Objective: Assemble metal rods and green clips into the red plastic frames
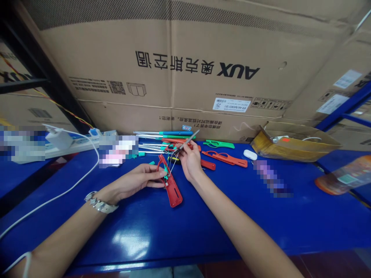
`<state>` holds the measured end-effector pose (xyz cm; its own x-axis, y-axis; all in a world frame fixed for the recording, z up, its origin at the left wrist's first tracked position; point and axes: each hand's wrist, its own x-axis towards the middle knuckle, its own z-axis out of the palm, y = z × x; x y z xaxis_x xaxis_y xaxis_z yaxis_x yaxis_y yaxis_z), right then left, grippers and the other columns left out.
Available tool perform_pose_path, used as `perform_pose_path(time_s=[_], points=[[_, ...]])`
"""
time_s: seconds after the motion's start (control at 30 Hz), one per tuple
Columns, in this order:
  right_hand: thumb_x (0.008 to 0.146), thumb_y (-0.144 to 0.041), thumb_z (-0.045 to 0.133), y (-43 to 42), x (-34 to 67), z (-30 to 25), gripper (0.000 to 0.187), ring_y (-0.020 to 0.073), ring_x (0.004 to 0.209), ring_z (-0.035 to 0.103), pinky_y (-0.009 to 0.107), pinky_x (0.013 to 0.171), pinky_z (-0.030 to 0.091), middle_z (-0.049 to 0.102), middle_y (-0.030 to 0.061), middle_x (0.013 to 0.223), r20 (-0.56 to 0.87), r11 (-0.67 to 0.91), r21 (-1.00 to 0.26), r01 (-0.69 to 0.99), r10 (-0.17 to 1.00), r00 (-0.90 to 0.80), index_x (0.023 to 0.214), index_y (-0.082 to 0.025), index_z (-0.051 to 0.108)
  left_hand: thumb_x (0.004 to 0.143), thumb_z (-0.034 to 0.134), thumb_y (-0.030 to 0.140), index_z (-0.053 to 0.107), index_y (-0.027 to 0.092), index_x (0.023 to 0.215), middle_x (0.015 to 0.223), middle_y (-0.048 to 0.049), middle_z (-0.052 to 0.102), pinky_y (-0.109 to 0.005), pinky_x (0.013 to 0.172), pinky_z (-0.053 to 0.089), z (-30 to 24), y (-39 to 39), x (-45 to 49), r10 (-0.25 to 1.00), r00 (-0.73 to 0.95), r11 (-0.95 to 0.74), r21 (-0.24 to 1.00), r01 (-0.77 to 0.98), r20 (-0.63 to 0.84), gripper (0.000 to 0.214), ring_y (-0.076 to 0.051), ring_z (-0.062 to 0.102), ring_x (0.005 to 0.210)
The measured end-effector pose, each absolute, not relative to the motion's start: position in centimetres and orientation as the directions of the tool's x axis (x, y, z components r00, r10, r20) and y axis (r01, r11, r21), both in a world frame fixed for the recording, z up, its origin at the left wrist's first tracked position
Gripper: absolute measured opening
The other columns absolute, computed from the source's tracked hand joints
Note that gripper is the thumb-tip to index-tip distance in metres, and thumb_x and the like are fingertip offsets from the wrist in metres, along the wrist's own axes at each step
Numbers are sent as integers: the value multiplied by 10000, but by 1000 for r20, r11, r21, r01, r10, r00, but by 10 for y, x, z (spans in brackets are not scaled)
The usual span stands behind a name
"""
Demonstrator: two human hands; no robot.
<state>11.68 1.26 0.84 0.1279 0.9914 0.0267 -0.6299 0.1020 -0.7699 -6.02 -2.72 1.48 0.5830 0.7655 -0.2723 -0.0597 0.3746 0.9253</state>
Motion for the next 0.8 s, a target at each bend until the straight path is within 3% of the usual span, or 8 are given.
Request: perform_pose_path(time_s=[0.33, 0.8], points=[[793, -139, 617, 12, 117, 9, 216, 152, 694, 651, 296, 684, 512, 680, -20, 750, 67, 147, -754, -640, 987, 148, 946, -229, 494, 731, 817, 330, 784, 111, 909, 883, -112, 747, -328, 862, 585, 11, -27, -63, 721, 608, 398, 917, 29, -333, 284, -200, 712, 847], [833, -166, 602, 9, 113, 9, 237, 133, 655, 643, 260, 622, 493, 688, -45, 708, 103, 158, -773, -614, 987, 124, 1039, -235, 508, 696, 840, 339, 777, 96, 866, 863, -107, 740, -287, 797, 590, 14, -27, -62, 700, 616, 410, 910, 66, -360, 303, -169, 701, 773]])
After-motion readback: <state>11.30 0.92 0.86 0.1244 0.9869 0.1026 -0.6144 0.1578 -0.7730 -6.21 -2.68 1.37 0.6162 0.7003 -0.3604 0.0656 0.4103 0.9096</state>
